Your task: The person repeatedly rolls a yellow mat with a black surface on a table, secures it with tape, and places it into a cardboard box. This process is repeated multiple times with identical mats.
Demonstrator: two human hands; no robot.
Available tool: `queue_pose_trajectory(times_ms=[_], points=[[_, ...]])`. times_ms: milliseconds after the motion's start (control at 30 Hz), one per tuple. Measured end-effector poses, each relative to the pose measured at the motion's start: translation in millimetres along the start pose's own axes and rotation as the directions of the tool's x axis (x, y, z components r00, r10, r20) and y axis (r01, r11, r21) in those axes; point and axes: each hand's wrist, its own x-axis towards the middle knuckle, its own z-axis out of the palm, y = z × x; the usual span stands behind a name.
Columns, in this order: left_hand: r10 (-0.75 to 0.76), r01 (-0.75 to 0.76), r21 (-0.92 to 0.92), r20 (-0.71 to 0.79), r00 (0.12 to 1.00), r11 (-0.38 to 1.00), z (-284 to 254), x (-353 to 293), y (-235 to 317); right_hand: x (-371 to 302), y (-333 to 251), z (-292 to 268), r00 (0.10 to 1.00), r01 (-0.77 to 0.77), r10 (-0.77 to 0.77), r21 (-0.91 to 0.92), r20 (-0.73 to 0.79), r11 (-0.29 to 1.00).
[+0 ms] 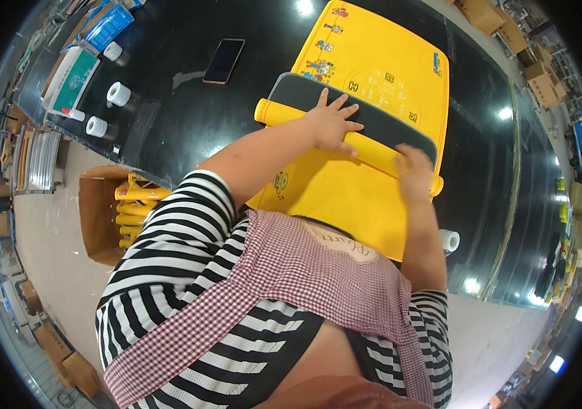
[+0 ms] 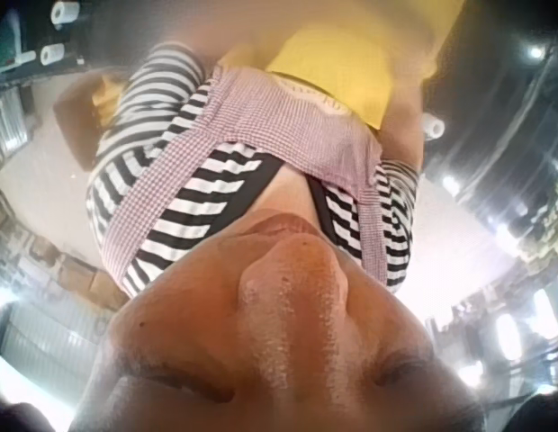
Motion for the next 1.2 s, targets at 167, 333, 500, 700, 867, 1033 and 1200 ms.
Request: queue_pose_trajectory(times_ms=[167,333,500,700,867,1033,1200], points=[[0.022,-0.022,-0.147,-0.003,1.0,0.989,0.2,38.8,-29.1,10.6,-43.3,6.6,0.992,0.121,-0.122,-0.301,0.017,0.946],[-0.044,0.027,-0.059,-0.318,0.947,0.998,29.1,4.2,-2.6,35.1,-35.5,2.1,0.994,0.069,-0.039,-0.3,0.103,0.951],[-0.075,0.078,0.012,-0.16,0.984,0.997,12.9,7.4,6.5,34.9,-30.8,0.7,0.991,0.096,-0.06,-0.327,0.117,0.94],[0.043,-0.057,-0.097,-0.137,0.99,0.994,38.5,-81.3,56.2,-78.9,-50.8,-1.0,0.956,0.113,-0.027,-0.282,0.292,0.953],[-0.013,0.007,-0.092,-0.073,0.997,0.996,35.2,-114.6,80.4,-125.7,-51.3,-8.2,0.985,0.169,-0.17,0.035,0.033,0.985],[0.037,-0.045,-0.102,-0.084,0.996,0.994,29.5,-111.8,74.3,-101.9,60.2,-95.8,0.858,-0.465,0.484,0.136,-0.173,0.875],[0.035,-0.045,-0.112,-0.087,0.996,0.993,31.5,-104.7,70.3,-140.9,180.1,-113.2,0.843,-0.446,0.493,-0.233,0.216,0.864]])
